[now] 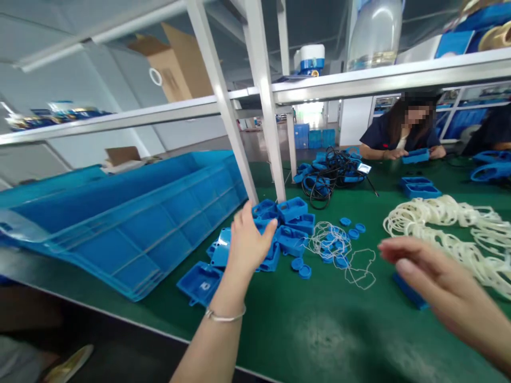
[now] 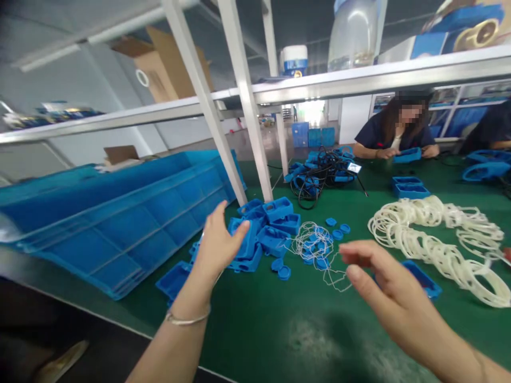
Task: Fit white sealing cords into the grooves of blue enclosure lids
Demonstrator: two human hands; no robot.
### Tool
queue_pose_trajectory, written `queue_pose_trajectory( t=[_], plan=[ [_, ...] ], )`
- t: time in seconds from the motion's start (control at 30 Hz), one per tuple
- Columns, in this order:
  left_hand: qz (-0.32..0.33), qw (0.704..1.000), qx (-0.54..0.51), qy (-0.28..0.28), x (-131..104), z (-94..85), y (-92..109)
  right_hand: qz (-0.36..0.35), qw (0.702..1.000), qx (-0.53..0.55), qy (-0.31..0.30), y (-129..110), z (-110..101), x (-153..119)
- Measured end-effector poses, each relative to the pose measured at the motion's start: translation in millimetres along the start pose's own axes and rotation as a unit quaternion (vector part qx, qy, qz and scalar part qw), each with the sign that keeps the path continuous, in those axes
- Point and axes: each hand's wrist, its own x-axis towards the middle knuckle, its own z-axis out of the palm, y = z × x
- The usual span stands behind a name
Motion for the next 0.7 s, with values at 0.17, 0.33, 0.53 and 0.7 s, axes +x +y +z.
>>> queue_pose_trajectory(
  t=[0.17,0.33,0.53,0.7],
  plan=[
    [-0.117,0.987,0.076,-0.075,-10.4,58.4,-63.5,0.029,0.986,-0.014,-0.166,56.8,63.0,-27.4],
    [-0.090,0.994,0.061,-0.028,-19.2,36.8,-48.2,0.046,0.981,-0.092,-0.162,95.4,73.7,-28.1],
    [-0.067,0.931,-0.240,-0.267,-64.3,9.7,-4.9,0.064,0.976,-0.136,-0.155,108.2,59.7,-2.0],
    [0.081,0.883,-0.183,-0.424,-112.9,45.7,29.9,0.048,0.970,-0.151,-0.185,103.8,73.3,-0.7]
  ],
)
